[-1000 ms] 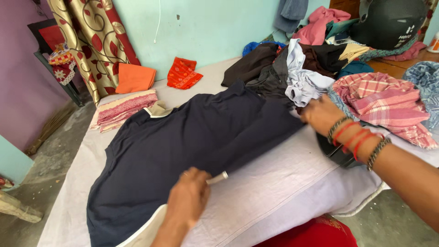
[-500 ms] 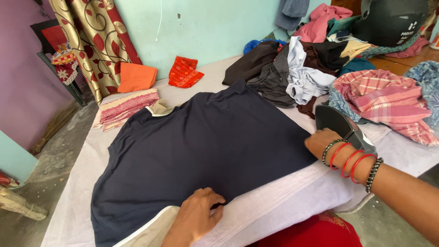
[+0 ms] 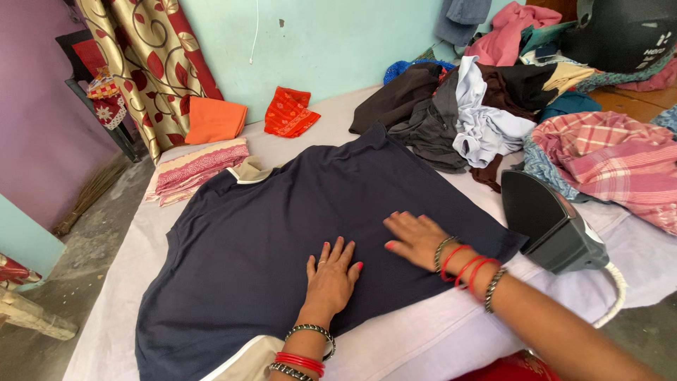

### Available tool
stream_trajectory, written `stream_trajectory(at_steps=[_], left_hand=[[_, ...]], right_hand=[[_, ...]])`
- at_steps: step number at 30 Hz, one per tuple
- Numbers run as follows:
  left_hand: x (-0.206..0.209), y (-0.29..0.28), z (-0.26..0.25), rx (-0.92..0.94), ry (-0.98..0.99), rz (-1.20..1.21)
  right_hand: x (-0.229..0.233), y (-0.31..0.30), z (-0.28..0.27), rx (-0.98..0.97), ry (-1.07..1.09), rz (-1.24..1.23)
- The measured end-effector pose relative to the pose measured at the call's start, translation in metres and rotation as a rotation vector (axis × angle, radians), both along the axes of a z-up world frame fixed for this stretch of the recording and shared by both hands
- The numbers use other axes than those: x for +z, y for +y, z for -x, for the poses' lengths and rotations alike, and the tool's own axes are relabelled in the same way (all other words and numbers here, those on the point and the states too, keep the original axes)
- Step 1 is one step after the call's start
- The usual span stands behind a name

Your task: The person irons a patterned cloth and then a dark blue shirt on a bed. They smooth the fabric with their hands, use the iron to press the items, and fold the finished pieces. The person handles multiple garments from a pile on the bed.

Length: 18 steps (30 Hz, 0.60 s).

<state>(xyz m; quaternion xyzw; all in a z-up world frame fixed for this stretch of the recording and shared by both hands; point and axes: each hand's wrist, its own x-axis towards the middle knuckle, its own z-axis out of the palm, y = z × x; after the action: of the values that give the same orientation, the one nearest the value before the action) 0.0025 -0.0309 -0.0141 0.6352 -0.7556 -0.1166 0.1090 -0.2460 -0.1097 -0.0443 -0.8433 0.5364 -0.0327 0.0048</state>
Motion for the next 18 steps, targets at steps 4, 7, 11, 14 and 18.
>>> stream_trajectory(at_steps=[4, 7, 11, 14, 18], left_hand=[[0.004, -0.009, -0.003, 0.073, -0.004, -0.032], [0.007, -0.014, -0.007, 0.104, -0.016, -0.030], [0.010, -0.016, -0.014, 0.138, -0.049, -0.040], [0.008, -0.015, -0.015, 0.099, -0.050, -0.053], [0.009, -0.014, -0.025, 0.143, -0.071, 0.009]], right_hand=[[0.006, -0.028, 0.056, -0.150, 0.038, 0.038], [0.012, -0.041, 0.081, -0.362, 0.002, -0.042], [0.007, -0.037, 0.083, -0.579, 0.095, 0.062], [-0.003, -0.036, 0.074, -0.280, 0.092, 0.184], [-0.009, -0.045, 0.078, -0.426, -0.081, 0.064]])
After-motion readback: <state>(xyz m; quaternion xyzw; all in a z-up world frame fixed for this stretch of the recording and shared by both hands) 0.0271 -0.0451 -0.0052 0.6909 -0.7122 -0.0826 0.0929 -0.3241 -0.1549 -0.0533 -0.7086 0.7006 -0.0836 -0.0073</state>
